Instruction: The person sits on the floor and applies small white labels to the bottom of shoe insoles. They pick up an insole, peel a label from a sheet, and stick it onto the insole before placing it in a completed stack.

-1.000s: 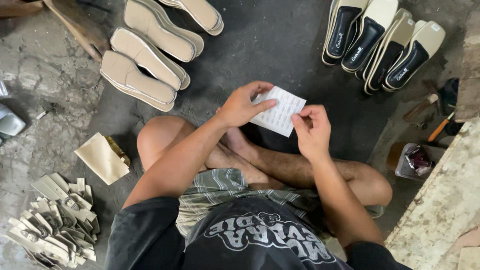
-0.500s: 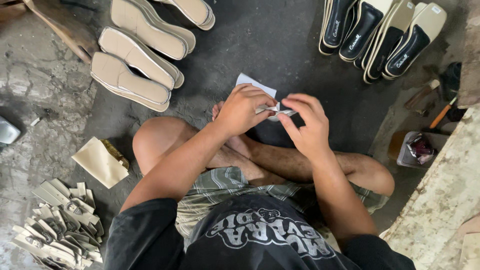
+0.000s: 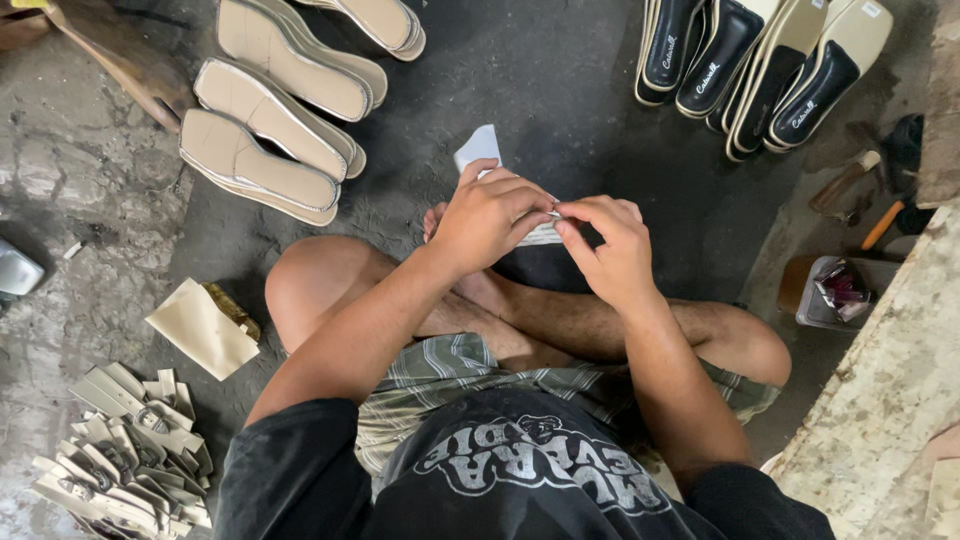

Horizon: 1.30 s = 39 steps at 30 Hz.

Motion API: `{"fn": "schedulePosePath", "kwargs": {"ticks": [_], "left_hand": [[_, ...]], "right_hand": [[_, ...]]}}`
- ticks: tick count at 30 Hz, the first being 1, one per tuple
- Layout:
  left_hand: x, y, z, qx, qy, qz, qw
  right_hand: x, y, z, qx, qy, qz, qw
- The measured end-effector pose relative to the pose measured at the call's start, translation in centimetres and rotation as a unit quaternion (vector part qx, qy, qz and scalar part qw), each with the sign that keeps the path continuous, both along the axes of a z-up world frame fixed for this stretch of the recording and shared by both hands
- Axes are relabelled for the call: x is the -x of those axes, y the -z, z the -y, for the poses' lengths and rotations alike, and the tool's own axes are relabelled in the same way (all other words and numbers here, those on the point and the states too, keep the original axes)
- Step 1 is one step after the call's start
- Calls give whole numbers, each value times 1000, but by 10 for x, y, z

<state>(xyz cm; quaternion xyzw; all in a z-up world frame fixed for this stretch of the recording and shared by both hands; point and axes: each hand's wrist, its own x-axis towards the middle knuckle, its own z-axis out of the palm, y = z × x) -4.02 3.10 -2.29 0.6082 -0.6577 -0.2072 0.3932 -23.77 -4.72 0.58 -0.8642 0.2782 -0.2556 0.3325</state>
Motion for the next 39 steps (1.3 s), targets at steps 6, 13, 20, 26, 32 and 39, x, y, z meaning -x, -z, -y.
{"fn": "schedulePosePath", "kwargs": {"ticks": [6, 13, 20, 26, 32, 39], "left_hand": [[1, 4, -1, -21, 26, 50, 998], [4, 13, -1, -2, 35, 113, 993], [5, 11, -4, -9, 46, 75, 996], [-2, 4, -2, -94, 51, -40, 993], [-4, 1, 0, -125, 52, -12, 991], [-4, 7, 0, -114, 57, 36, 991]], "right_hand": [[0, 1, 0, -26, 26, -12, 999], [3, -1, 1, -62, 15, -3, 998], [4, 5, 3, -43, 21, 9, 999], [6, 6, 4, -72, 22, 20, 997], [9, 6, 2, -36, 16, 16, 999], [9, -4, 3, -30, 7, 4, 1000]]}}
